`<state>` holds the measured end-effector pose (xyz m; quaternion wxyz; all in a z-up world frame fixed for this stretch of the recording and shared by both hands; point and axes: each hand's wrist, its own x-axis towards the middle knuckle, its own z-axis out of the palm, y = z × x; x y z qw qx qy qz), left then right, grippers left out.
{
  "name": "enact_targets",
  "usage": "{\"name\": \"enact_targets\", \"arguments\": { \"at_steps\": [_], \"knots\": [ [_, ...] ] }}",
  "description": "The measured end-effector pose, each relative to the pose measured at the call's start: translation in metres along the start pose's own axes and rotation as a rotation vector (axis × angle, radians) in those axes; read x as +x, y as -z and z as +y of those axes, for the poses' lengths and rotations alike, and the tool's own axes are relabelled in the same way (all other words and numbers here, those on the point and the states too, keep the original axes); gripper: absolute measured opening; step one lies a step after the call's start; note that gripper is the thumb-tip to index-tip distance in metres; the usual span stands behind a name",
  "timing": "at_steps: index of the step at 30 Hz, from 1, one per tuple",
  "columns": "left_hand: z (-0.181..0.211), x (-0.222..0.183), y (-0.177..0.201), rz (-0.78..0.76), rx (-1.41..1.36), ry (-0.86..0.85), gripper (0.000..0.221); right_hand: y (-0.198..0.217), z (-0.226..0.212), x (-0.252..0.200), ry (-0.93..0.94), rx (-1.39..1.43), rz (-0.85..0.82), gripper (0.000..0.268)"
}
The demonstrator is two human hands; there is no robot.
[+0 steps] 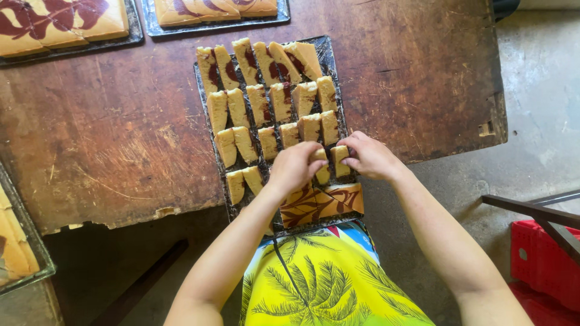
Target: The person separates pre-cut rectangular cake slices from large sheets on metal trays by hand, arranging the slices upright in tight rows on a smaller tray.
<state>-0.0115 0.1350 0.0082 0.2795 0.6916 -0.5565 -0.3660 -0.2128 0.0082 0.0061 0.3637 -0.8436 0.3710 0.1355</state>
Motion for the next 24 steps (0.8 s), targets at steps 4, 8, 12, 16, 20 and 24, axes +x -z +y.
{"name": "enact_targets", "arguments": {
  "at_steps": [4, 8, 12, 16, 20, 24],
  "knots": [
    [-0.004, -0.001, -0.015, 0.021, 0.163, -0.127, 0.042, -0.001, 0.003, 0.0, -0.015, 0.048, -0.037, 0.043],
    [-0.007, 0.006, -0.021, -0.035, 0.225, -0.072, 0.032, 0.004, -0.002, -0.001, 0.028, -0.016, -0.025, 0.05],
    [-0.007, 0.005, -0.012, -0.083, 0.207, -0.056, 0.048, 0.036, -0.022, -0.009, 0.108, -0.136, -0.027, 0.076],
    [-0.016, -0.001, 0.012, 0.108, 0.188, -0.132, 0.061, 0.081, -0.054, -0.026, 0.157, -0.016, -0.018, 0.053],
    [-0.027, -0.03, 0.064, 0.153, 0.084, 0.08, 0.056, 0.057, -0.096, -0.004, 0.472, 0.041, -0.137, 0.043],
    [-0.025, -0.066, 0.107, 0.3, 0.07, 0.119, 0.05, -0.021, -0.124, 0.033, 0.485, -0.206, -0.009, 0.04]
  ]
}}
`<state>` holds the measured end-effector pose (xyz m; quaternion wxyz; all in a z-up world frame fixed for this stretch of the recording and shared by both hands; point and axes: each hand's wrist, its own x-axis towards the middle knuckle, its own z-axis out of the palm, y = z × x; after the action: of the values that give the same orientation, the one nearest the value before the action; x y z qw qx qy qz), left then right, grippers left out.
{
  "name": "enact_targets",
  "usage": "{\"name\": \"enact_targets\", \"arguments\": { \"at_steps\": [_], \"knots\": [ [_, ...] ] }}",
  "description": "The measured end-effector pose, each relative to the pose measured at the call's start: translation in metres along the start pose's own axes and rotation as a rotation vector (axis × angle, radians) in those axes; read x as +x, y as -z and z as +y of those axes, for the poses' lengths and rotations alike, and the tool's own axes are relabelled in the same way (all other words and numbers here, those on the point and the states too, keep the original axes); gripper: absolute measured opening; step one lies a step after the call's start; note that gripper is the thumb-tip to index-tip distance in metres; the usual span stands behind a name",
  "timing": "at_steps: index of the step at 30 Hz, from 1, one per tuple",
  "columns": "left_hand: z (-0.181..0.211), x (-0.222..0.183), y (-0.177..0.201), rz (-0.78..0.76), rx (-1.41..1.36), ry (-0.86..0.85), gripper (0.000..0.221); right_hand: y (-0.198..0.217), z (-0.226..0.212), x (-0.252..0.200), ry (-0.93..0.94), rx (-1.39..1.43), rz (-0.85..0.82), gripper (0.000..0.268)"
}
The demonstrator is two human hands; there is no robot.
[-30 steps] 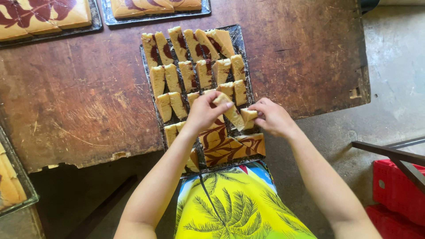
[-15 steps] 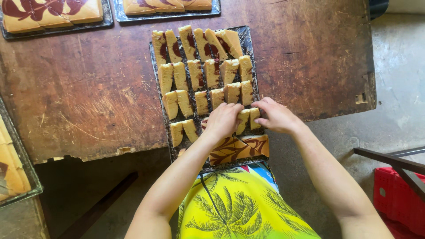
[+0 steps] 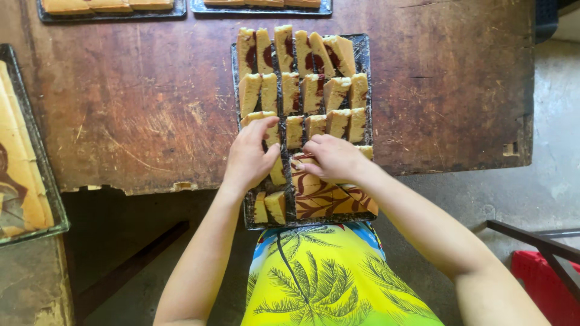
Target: The person separates pre-cut rectangular cake slices from large sheets on metal trays by hand, arranging the slices upright in tight rows on a smaller tray.
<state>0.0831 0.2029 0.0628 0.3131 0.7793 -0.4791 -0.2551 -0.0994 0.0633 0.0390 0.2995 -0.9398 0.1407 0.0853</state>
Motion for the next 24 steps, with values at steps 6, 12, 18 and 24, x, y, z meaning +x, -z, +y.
{"name": "enact_targets", "arguments": {
  "at_steps": [6, 12, 18, 24],
  "knots": [
    [-0.007, -0.022, 0.025, 0.004, 0.011, 0.06, 0.047, -0.051, -0.013, 0.004, -0.08, -0.209, 0.123, 0.038],
    [-0.01, -0.022, 0.02, 0.011, 0.127, -0.064, 0.049, -0.022, -0.013, 0.022, -0.117, -0.145, -0.1, 0.071],
    [0.006, -0.003, 0.002, -0.074, 0.269, -0.219, 0.039, -0.005, -0.004, 0.015, -0.104, -0.129, -0.233, 0.033],
    [0.01, 0.014, -0.062, -0.489, 0.573, -0.252, 0.017, 0.014, 0.023, -0.012, -0.148, -0.131, -0.234, 0.014]
  ]
}}
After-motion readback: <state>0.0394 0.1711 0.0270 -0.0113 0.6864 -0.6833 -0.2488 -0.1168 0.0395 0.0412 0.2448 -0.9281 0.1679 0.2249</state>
